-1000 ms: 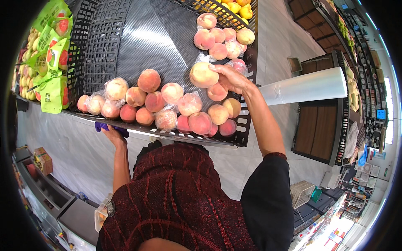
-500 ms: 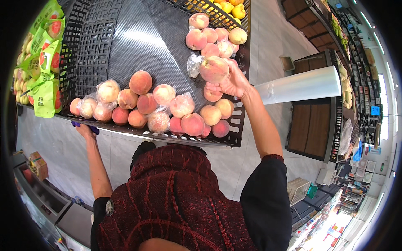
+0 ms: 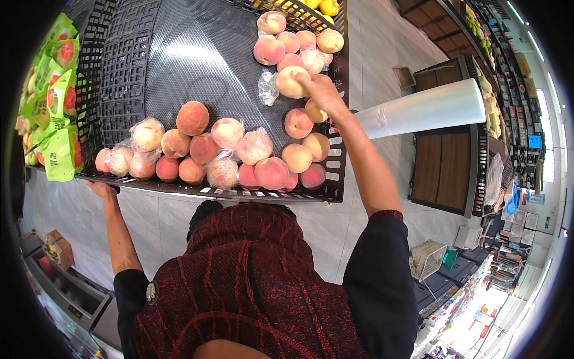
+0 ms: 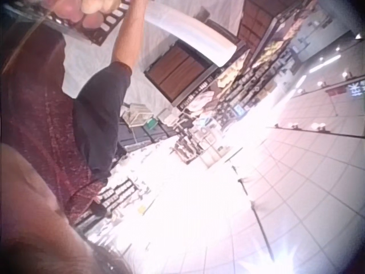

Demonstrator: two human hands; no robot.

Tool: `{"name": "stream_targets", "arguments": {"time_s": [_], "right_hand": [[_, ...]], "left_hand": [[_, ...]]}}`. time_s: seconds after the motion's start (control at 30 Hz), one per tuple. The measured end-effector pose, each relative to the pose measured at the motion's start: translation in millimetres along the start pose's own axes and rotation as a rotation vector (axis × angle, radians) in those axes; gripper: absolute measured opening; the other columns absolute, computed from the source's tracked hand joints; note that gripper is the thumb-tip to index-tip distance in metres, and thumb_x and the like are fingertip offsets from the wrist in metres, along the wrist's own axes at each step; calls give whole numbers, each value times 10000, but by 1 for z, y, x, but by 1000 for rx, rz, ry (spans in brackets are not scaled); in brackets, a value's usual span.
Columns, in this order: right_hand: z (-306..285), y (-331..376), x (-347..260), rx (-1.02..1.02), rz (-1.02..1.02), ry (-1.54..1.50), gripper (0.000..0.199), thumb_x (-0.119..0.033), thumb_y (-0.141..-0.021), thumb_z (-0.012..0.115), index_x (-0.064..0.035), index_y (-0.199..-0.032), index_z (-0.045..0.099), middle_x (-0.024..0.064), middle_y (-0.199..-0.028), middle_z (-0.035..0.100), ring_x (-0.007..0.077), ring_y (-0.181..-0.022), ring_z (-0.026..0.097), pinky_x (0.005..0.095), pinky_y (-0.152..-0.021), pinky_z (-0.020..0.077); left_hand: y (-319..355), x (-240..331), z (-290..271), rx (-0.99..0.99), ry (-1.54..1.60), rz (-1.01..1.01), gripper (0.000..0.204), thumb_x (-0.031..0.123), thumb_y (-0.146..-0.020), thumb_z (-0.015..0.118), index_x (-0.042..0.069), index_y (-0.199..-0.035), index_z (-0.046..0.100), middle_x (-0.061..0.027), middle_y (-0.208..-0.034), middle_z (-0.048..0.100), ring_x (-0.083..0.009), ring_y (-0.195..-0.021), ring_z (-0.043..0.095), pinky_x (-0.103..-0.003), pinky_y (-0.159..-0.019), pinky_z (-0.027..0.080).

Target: The person wipes the edges and surfaces of fruit display shelves with a purple cloth. They move along the produce aisle, cleaning the metal frames and bins containing peaches, oranges, and other fruits, then continue to a deli counter area.

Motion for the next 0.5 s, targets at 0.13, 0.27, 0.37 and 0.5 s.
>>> {"name": "stream_targets", "arguments": {"time_s": [0.13, 0.27, 0.37, 0.5], "right_hand": [[25, 3, -5, -15, -45, 517, 714, -575, -799, 578, 54, -1137, 601, 253, -975, 652, 350, -942, 633, 415, -850, 464], [39, 2, 10, -17, -43, 387, 749, -581, -817, 581, 66, -1194, 559, 226, -1043, 646, 302, -996, 624, 372, -887, 461], [24, 1, 28, -87, -65, 157, 755, -549, -817, 623, 34, -1280, 495, 223, -1152, 603, 262, -1083, 579, 353, -899, 453], [15, 32, 36, -263, -331, 815, 700, -486, -711, 704, 58, -1131, 570, 246, -1088, 618, 365, -978, 607, 455, -905, 434]], "left_hand": [[-1, -8, -7, -6, -9, 2, 497, 197, -860, 674, 19, -1226, 389, -158, -1140, 555, -270, -955, 602, -424, -841, 540], [8, -15, -10, -26, -72, 40, 477, 213, -888, 642, 3, -1244, 405, -168, -1161, 555, -261, -955, 604, -403, -848, 530], [52, -6, 10, 33, -68, 64, 468, 201, -899, 625, -1, -1263, 410, -152, -1166, 561, -244, -976, 595, -388, -874, 506], [132, 47, 55, -15, -221, 135, 614, 226, -907, 621, -26, -1372, 311, -148, -1286, 489, -245, -1096, 532, -368, -916, 460]]}}
Point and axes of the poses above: each hand's wrist, its own y-axis away from the middle knuckle, its own z-axis out of the palm, x = y × z, the point moved 1 cm from there along -y, towards the middle knuckle
